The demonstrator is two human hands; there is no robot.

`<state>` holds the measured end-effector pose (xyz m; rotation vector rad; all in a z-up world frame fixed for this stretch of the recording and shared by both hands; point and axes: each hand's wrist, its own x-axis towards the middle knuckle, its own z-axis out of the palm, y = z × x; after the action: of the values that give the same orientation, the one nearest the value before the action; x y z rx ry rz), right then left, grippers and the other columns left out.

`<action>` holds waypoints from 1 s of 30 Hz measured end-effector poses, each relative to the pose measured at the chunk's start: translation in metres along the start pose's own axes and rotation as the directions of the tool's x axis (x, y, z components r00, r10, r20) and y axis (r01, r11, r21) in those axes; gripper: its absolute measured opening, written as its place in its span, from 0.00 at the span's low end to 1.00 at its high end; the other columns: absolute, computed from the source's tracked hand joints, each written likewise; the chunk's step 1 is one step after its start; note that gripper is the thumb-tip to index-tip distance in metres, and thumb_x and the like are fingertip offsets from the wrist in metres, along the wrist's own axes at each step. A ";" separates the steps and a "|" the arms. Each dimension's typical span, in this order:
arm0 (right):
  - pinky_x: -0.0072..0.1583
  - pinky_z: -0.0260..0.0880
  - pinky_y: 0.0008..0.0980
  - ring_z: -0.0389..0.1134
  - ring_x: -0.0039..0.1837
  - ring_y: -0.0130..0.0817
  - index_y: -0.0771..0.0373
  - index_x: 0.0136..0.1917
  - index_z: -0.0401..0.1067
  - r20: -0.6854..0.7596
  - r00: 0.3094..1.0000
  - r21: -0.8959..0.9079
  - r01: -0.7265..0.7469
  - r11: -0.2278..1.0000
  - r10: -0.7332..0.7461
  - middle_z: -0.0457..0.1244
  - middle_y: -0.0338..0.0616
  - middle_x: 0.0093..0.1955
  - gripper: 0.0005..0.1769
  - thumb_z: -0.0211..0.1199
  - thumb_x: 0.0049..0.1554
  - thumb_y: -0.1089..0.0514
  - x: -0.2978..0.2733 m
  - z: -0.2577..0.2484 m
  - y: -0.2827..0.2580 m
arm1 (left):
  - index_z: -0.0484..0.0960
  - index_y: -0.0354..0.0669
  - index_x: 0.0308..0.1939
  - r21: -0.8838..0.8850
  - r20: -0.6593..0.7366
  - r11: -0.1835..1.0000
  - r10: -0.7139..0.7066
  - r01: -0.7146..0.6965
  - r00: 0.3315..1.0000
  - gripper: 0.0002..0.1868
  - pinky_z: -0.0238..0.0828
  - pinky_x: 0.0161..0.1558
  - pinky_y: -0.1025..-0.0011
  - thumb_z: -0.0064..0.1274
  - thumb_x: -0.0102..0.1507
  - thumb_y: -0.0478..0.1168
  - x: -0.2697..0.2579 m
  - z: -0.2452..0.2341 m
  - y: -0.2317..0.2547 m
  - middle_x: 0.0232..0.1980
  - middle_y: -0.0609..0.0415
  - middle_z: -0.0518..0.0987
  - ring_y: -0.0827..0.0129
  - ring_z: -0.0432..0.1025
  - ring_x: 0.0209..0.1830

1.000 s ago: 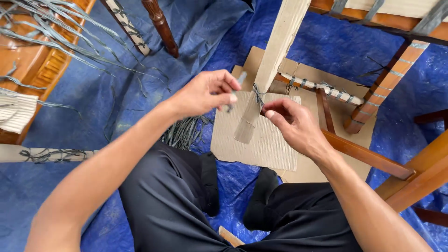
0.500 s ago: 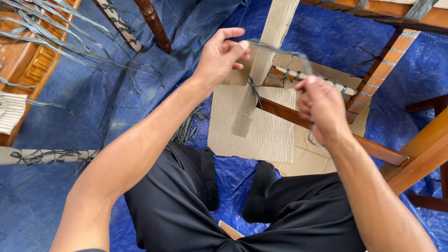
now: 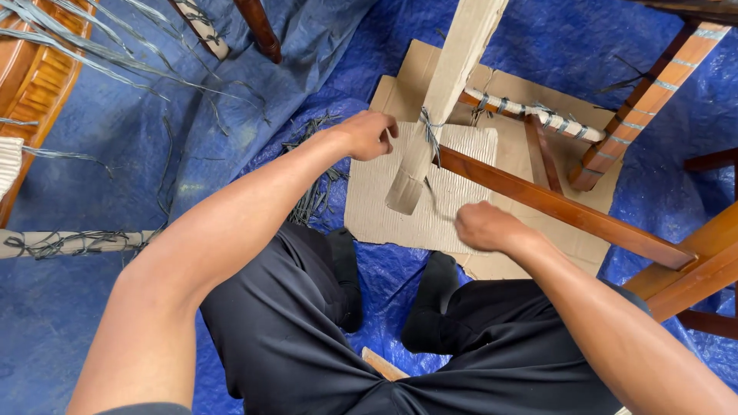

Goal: Wrapping furniture legs with cardboard and securing them with plastic ties.

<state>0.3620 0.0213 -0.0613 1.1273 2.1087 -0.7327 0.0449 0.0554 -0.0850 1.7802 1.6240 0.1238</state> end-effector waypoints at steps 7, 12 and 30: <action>0.61 0.70 0.54 0.73 0.55 0.61 0.60 0.51 0.81 -0.357 0.932 0.448 0.118 0.886 0.056 0.71 0.57 0.44 0.24 0.44 0.62 0.49 0.065 0.005 0.005 | 0.71 0.53 0.69 -0.070 -0.033 0.995 0.063 -0.066 0.997 0.27 0.66 0.68 0.48 0.54 0.65 0.39 -0.010 0.004 0.034 0.65 0.57 0.77 0.50 0.67 0.69; 0.53 0.70 0.40 0.74 0.46 0.37 0.48 0.34 0.79 -0.298 0.936 0.640 0.052 0.766 0.186 0.71 0.32 0.33 0.21 0.47 0.58 0.47 0.063 0.000 -0.036 | 0.72 0.37 0.66 -0.151 0.038 0.983 0.109 -0.102 0.993 0.29 0.68 0.63 0.45 0.47 0.58 0.29 -0.035 -0.007 0.066 0.62 0.38 0.78 0.41 0.69 0.66; 0.54 0.71 0.60 0.73 0.52 0.67 0.62 0.49 0.71 -0.376 0.926 0.191 0.114 0.975 -0.035 0.70 0.63 0.42 0.21 0.40 0.66 0.49 -0.082 -0.059 -0.072 | 0.89 0.49 0.40 -0.177 -0.021 0.977 0.120 -0.122 0.993 0.10 0.76 0.42 0.66 0.51 0.65 0.41 -0.074 -0.067 0.050 0.28 0.54 0.82 0.69 0.80 0.31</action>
<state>0.3196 -0.0128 0.0502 1.3957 2.4445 -0.8472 0.0367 0.0199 0.0201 1.7419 1.4629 0.3250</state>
